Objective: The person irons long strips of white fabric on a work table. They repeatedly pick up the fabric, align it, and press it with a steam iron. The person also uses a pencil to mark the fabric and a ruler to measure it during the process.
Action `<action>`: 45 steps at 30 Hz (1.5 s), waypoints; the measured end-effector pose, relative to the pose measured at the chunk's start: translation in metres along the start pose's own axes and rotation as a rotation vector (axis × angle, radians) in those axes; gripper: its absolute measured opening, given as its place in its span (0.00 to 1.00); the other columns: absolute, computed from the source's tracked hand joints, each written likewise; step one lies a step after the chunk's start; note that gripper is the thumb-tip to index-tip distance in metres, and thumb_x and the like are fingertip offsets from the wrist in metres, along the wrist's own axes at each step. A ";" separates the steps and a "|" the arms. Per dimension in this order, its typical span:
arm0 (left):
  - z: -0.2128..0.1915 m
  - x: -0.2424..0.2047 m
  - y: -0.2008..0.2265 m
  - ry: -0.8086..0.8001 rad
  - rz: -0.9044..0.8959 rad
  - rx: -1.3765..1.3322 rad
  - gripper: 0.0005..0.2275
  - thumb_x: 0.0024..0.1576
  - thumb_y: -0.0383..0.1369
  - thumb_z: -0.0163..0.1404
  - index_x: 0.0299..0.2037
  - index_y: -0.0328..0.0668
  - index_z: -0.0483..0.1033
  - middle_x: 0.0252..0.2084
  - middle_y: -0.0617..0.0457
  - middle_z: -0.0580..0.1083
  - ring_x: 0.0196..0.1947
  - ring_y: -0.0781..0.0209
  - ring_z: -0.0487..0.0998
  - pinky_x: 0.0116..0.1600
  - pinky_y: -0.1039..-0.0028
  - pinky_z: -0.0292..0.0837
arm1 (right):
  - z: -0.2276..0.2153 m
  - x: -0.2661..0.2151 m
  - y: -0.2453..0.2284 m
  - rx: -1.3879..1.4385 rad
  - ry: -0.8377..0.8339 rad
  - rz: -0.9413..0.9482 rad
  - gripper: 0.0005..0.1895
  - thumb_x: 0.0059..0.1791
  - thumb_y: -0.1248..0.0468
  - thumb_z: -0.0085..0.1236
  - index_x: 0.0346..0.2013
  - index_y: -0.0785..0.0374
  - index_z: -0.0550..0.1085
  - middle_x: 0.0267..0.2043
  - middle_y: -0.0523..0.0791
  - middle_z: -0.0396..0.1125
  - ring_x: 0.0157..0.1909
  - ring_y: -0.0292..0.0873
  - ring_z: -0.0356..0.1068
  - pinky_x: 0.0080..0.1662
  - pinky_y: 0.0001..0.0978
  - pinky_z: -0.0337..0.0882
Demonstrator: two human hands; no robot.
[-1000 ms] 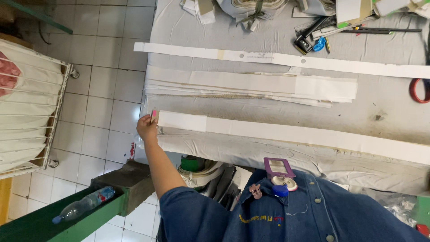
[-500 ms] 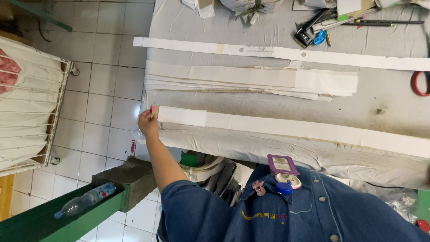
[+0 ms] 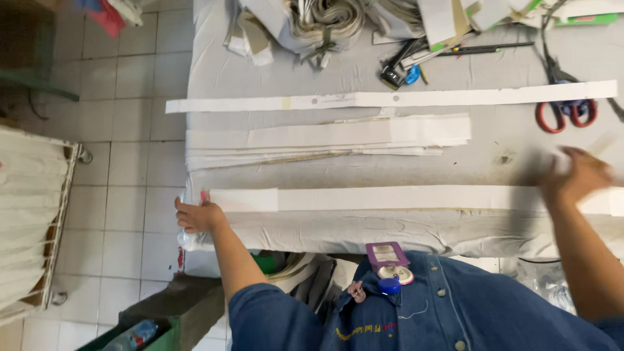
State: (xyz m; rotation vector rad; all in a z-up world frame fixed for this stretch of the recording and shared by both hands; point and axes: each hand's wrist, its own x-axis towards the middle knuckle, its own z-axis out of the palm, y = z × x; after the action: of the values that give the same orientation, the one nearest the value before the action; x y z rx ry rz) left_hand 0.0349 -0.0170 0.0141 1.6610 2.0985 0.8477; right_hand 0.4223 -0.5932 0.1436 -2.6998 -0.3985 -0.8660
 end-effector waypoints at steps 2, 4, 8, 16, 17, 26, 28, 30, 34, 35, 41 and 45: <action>0.000 -0.015 0.034 0.083 0.176 0.492 0.33 0.52 0.27 0.54 0.63 0.58 0.47 0.52 0.48 0.60 0.49 0.51 0.59 0.49 0.63 0.50 | 0.069 -0.002 -0.009 0.212 -0.163 -0.365 0.08 0.50 0.64 0.63 0.44 0.53 0.77 0.48 0.40 0.72 0.49 0.46 0.69 0.54 0.42 0.56; 0.009 -0.064 0.076 -0.082 0.292 0.324 0.33 0.51 0.26 0.55 0.64 0.51 0.49 0.57 0.44 0.57 0.55 0.44 0.56 0.56 0.55 0.46 | 0.109 0.017 -0.061 0.223 -0.248 -0.376 0.12 0.47 0.62 0.62 0.45 0.50 0.75 0.47 0.39 0.71 0.52 0.45 0.66 0.54 0.43 0.58; 0.056 -0.194 0.114 -0.492 0.815 -0.398 0.26 0.46 0.22 0.57 0.56 0.44 0.65 0.52 0.45 0.68 0.53 0.43 0.67 0.57 0.58 0.61 | 0.179 0.056 -0.115 -0.032 -0.810 -0.268 0.26 0.41 0.52 0.61 0.53 0.44 0.67 0.54 0.36 0.61 0.59 0.43 0.55 0.55 0.49 0.56; 0.063 -0.269 0.175 -2.081 -0.140 -0.944 0.25 0.55 0.34 0.51 0.62 0.54 0.57 0.55 0.44 0.69 0.47 0.50 0.75 0.50 0.64 0.73 | 0.031 0.106 -0.144 0.359 -1.335 -0.495 0.17 0.43 0.59 0.59 0.45 0.58 0.74 0.41 0.52 0.73 0.48 0.58 0.70 0.52 0.51 0.67; 0.071 -0.256 0.193 -1.949 -0.438 -1.075 0.21 0.57 0.38 0.47 0.60 0.66 0.59 0.55 0.52 0.70 0.44 0.52 0.78 0.44 0.64 0.77 | -0.006 0.111 -0.147 0.364 -1.364 -0.520 0.15 0.43 0.61 0.57 0.44 0.60 0.74 0.38 0.53 0.74 0.46 0.60 0.71 0.51 0.51 0.68; -0.052 -0.087 0.132 -0.319 0.029 -1.120 0.18 0.62 0.27 0.48 0.59 0.42 0.54 0.52 0.43 0.70 0.52 0.52 0.81 0.56 0.61 0.79 | -0.078 0.098 0.008 0.114 -1.231 -0.069 0.19 0.42 0.54 0.58 0.45 0.57 0.76 0.42 0.59 0.72 0.49 0.66 0.68 0.51 0.56 0.67; -0.025 -0.094 0.070 -0.418 0.022 -0.862 0.23 0.60 0.25 0.50 0.61 0.43 0.49 0.50 0.43 0.68 0.48 0.52 0.78 0.48 0.64 0.81 | -0.037 0.050 0.049 0.013 -1.296 -0.089 0.19 0.40 0.49 0.59 0.43 0.49 0.77 0.42 0.49 0.74 0.49 0.59 0.70 0.51 0.51 0.68; -0.011 -0.104 0.022 -0.495 0.015 -0.613 0.29 0.57 0.22 0.52 0.63 0.43 0.45 0.49 0.43 0.66 0.45 0.51 0.75 0.41 0.68 0.83 | -0.004 0.005 0.078 -0.088 -1.354 -0.131 0.19 0.38 0.43 0.60 0.41 0.40 0.78 0.41 0.40 0.76 0.49 0.52 0.72 0.52 0.46 0.70; -0.002 -0.120 -0.002 -0.317 0.076 -0.548 0.34 0.56 0.22 0.56 0.61 0.44 0.38 0.38 0.47 0.66 0.37 0.56 0.76 0.37 0.71 0.84 | 0.022 -0.045 0.106 -0.066 -1.285 -0.010 0.20 0.38 0.42 0.60 0.40 0.44 0.77 0.41 0.41 0.75 0.47 0.52 0.72 0.50 0.47 0.69; 0.001 -0.122 -0.001 -0.272 0.086 -0.569 0.36 0.56 0.20 0.55 0.63 0.44 0.36 0.33 0.50 0.64 0.33 0.59 0.75 0.35 0.78 0.83 | 0.024 -0.048 0.111 -0.089 -1.257 -0.007 0.21 0.37 0.40 0.59 0.39 0.43 0.77 0.40 0.40 0.75 0.47 0.51 0.72 0.50 0.46 0.68; -0.005 -0.129 -0.005 -0.254 0.143 -0.584 0.39 0.56 0.18 0.55 0.65 0.41 0.33 0.32 0.54 0.63 0.30 0.65 0.74 0.36 0.81 0.82 | 0.027 -0.046 0.117 -0.111 -1.142 -0.054 0.19 0.40 0.41 0.58 0.40 0.42 0.76 0.40 0.34 0.74 0.47 0.44 0.72 0.54 0.39 0.61; -0.002 -0.124 -0.009 -0.238 0.157 -0.582 0.36 0.56 0.17 0.54 0.64 0.40 0.37 0.31 0.56 0.63 0.29 0.64 0.74 0.35 0.80 0.82 | 0.035 -0.045 0.116 -0.083 -1.134 -0.032 0.20 0.39 0.39 0.59 0.38 0.43 0.76 0.38 0.35 0.74 0.47 0.45 0.72 0.53 0.40 0.60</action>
State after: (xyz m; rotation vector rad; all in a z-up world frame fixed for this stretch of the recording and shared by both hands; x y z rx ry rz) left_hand 0.0591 -0.1378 -0.0027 1.5199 1.3967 1.1133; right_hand 0.4449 -0.6960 0.0693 -2.9845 -0.6053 0.7577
